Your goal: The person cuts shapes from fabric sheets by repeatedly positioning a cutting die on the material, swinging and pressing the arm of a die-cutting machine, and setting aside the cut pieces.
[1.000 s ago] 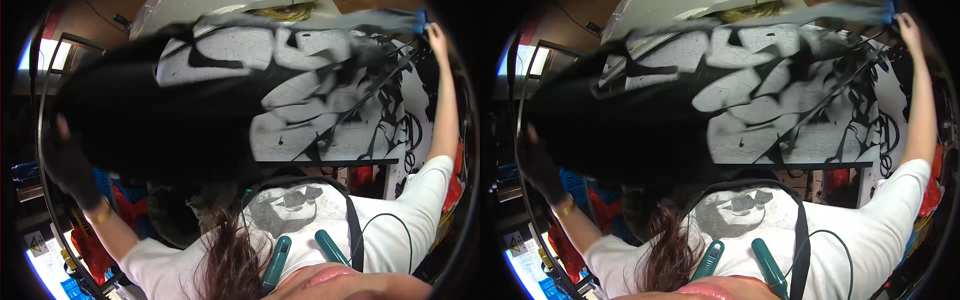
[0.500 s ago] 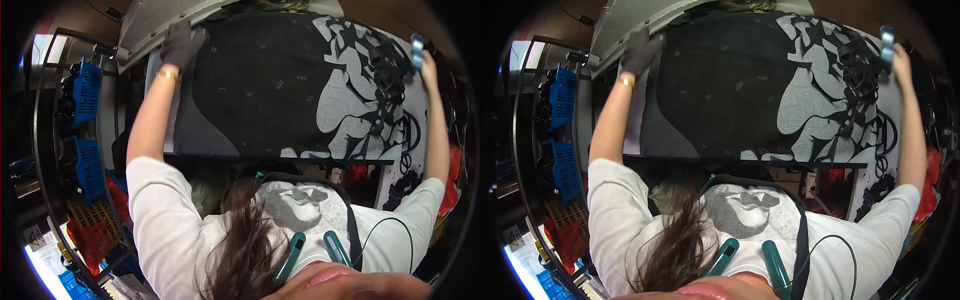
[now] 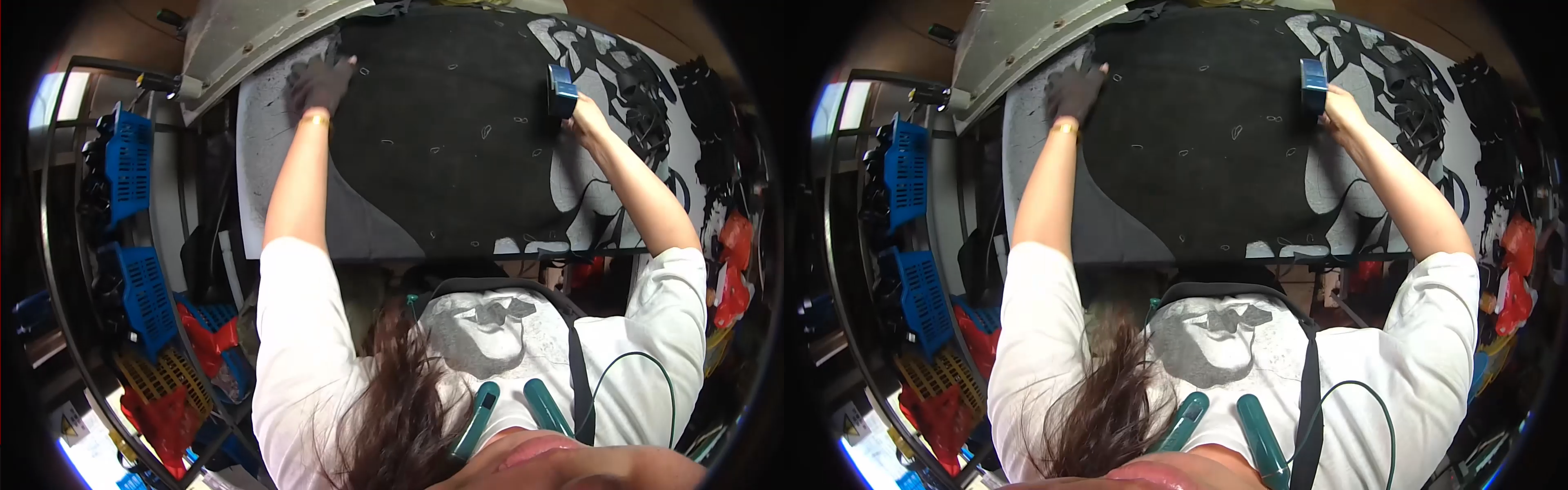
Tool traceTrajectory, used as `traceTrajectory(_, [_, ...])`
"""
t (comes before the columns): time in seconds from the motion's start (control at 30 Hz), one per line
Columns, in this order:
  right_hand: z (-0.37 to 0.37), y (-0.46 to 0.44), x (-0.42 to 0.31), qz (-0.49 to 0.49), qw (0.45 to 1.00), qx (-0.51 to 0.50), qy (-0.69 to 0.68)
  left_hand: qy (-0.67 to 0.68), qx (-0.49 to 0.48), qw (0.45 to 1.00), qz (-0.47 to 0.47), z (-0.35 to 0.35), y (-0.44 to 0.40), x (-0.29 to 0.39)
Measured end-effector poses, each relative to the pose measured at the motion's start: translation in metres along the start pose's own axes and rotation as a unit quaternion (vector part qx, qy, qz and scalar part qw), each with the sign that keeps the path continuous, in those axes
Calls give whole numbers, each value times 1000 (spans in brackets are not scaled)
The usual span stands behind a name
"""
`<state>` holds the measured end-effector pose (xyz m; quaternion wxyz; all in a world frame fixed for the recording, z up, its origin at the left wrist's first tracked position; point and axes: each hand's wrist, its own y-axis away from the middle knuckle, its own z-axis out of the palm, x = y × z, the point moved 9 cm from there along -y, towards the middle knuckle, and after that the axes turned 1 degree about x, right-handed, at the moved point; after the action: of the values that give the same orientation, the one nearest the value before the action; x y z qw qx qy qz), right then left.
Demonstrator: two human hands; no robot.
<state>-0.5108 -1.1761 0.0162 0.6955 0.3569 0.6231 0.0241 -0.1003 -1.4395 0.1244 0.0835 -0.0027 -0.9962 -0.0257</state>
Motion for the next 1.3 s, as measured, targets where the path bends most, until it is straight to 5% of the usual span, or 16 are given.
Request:
traceTrajectory(0.07, [0, -2, 2, -6, 998, 42, 54, 9, -3, 999, 42, 16, -19, 35])
traceTrajectory(0.13, [-6, 14, -44, -250, 867, 199, 383, 18, -4, 996, 88, 36, -31, 61])
traceTrajectory(0.27, [-21, -22, -38, -169, 890, 214, 366, 1, 112, 971, 211, 49, -32, 89])
traceTrajectory(0.37, [-31, -33, -76, -227, 846, 282, 391, 125, 138, 964, 190, 49, -48, 102])
traceTrajectory(0.53, [-66, -68, -120, -329, 790, 381, 350, 55, 139, 977, 153, 61, -54, 135])
traceTrajectory(0.6, [-72, -87, -99, -173, 839, 361, 368, 32, 155, 974, 164, 61, -52, 140])
traceTrajectory(0.67, [-69, -75, -96, -168, 854, 325, 371, -44, 104, 969, 218, 47, -35, 141])
traceTrajectory(0.73, [-107, -79, -53, -145, 945, 204, 211, -59, 67, 979, 181, 34, 17, 155])
traceTrajectory(0.8, [-130, -35, -46, -148, 939, 176, 255, -21, 268, 886, 377, 5, 72, 183])
traceTrajectory(0.87, [-106, 30, -55, -109, 948, 137, 267, -3, 205, 884, 420, 50, 58, 189])
traceTrajectory(0.93, [-113, 69, -40, -98, 966, 118, 208, -54, 113, 929, 349, 87, 20, 188])
traceTrajectory(1.0, [-138, 92, -3, -10, 979, 109, 173, -57, 117, 920, 370, 82, 5, 204])
traceTrajectory(1.13, [-151, 139, 39, -12, 974, 122, 188, -17, -61, 939, 338, 108, -62, 217])
traceTrajectory(1.17, [-146, 153, 43, -81, 959, 136, 237, 9, -139, 935, 327, 128, -80, 222])
traceTrajectory(1.2, [-133, 173, 42, -146, 935, 150, 287, -7, -141, 939, 315, 131, -89, 223])
traceTrajectory(1.3, [-71, 230, 51, -126, 919, 71, 368, -38, -149, 940, 304, 147, -114, 215])
